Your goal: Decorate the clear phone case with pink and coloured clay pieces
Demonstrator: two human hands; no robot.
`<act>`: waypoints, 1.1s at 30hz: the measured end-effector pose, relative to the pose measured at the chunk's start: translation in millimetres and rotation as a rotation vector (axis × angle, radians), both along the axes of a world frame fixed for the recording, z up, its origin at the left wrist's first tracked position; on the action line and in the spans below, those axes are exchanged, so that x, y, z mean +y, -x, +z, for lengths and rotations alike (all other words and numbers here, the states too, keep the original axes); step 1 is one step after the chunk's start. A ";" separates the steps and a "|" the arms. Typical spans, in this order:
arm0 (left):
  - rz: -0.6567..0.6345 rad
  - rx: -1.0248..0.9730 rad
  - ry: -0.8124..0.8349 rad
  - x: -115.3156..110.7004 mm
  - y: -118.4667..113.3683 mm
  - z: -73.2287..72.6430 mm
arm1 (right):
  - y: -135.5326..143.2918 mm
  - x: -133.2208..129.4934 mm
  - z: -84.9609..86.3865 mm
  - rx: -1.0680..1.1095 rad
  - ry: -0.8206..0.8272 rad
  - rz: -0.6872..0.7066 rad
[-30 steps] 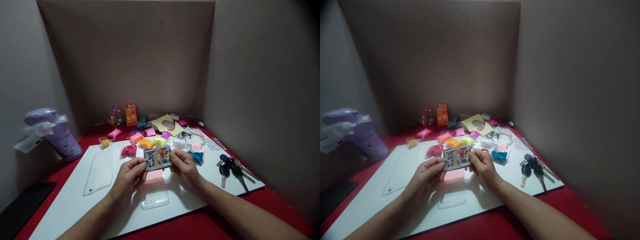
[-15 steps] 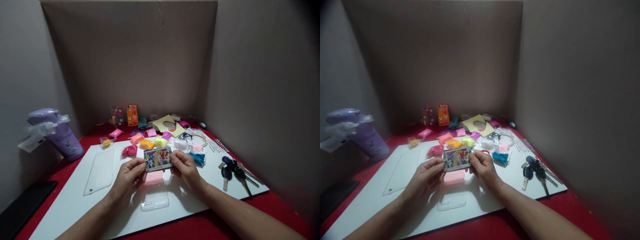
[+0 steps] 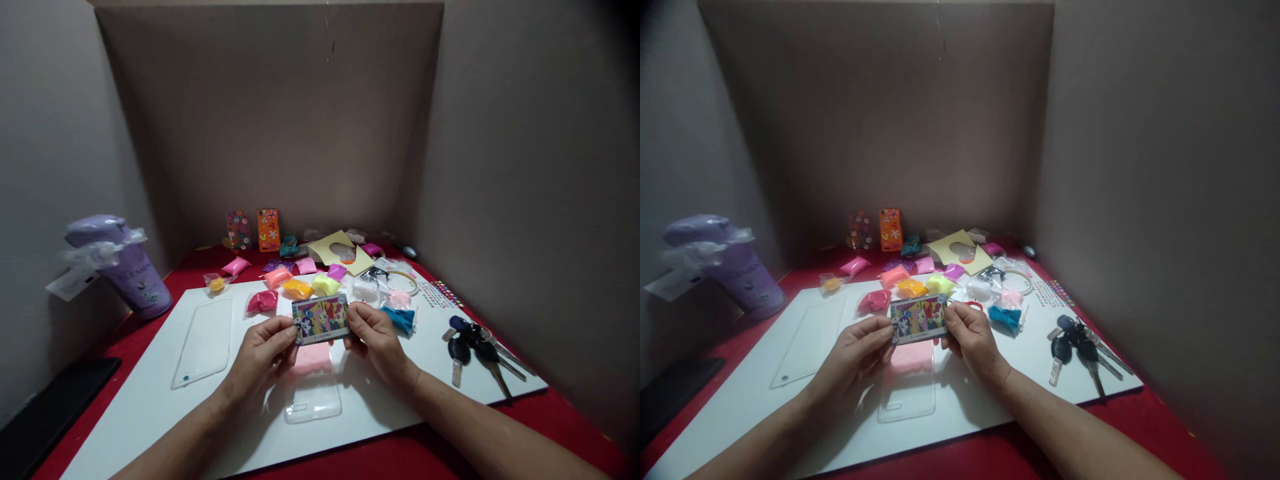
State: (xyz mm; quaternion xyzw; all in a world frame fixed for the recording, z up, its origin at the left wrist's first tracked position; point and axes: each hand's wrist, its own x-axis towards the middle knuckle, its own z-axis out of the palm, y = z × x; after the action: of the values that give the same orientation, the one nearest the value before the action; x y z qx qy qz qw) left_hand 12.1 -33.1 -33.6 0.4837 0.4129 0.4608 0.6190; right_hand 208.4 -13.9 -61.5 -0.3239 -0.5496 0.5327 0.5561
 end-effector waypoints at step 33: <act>0.042 -0.014 0.057 -2.0 -1.6 3.1 | -0.8 -2.4 4.6 0.018 0.047 0.049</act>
State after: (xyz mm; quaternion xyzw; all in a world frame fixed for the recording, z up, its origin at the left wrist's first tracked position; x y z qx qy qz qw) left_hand 13.7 -35.1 -30.5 0.4537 0.4318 0.4651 0.6256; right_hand 209.2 -16.3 -56.8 -0.3187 -0.5398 0.5615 0.5401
